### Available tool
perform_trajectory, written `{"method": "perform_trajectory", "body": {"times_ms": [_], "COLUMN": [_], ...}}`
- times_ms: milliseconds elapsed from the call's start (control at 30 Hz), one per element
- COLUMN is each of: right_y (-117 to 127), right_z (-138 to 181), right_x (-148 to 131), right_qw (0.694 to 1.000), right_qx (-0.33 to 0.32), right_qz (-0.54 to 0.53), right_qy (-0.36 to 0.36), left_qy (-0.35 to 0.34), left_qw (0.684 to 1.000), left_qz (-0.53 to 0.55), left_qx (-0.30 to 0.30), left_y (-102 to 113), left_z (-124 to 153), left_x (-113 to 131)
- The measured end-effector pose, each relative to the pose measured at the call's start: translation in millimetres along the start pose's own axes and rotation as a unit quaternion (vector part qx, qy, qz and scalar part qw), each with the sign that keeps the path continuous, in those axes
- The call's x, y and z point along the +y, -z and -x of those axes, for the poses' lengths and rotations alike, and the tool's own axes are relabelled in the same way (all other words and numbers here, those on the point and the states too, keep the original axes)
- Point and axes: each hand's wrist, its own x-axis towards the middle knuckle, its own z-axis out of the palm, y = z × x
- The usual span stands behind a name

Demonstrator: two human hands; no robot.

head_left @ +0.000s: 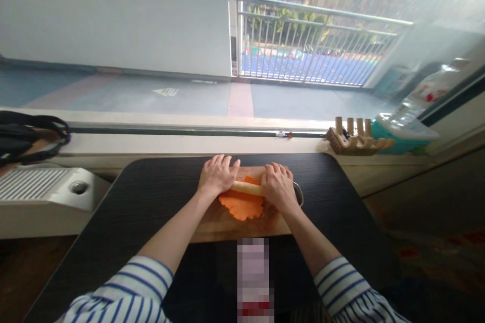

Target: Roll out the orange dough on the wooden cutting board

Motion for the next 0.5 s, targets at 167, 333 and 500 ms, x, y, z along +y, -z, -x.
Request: {"method": "perform_trajectory", "body": {"times_ms": [167,333,500], "right_y": [2,2,-2], "right_z": [22,48,77], "right_x": [-5,-10,-9], "right_qw": [1.000,0.999,0.995], "right_qx": [0.015,0.030,0.053], "right_qz": [0.005,0.008,-0.009], "right_qy": [0.017,0.040,0.080], "left_qy": [-0.012,-0.039,-0.052], "left_qw": [0.999,0.998,0.996], "left_qz": [-0.018,-0.031,-0.013], "left_qx": [0.024,0.038,0.065], "left_y": [5,14,12], "left_z": [30,65,103], "left_x": [0,0,-3]}}
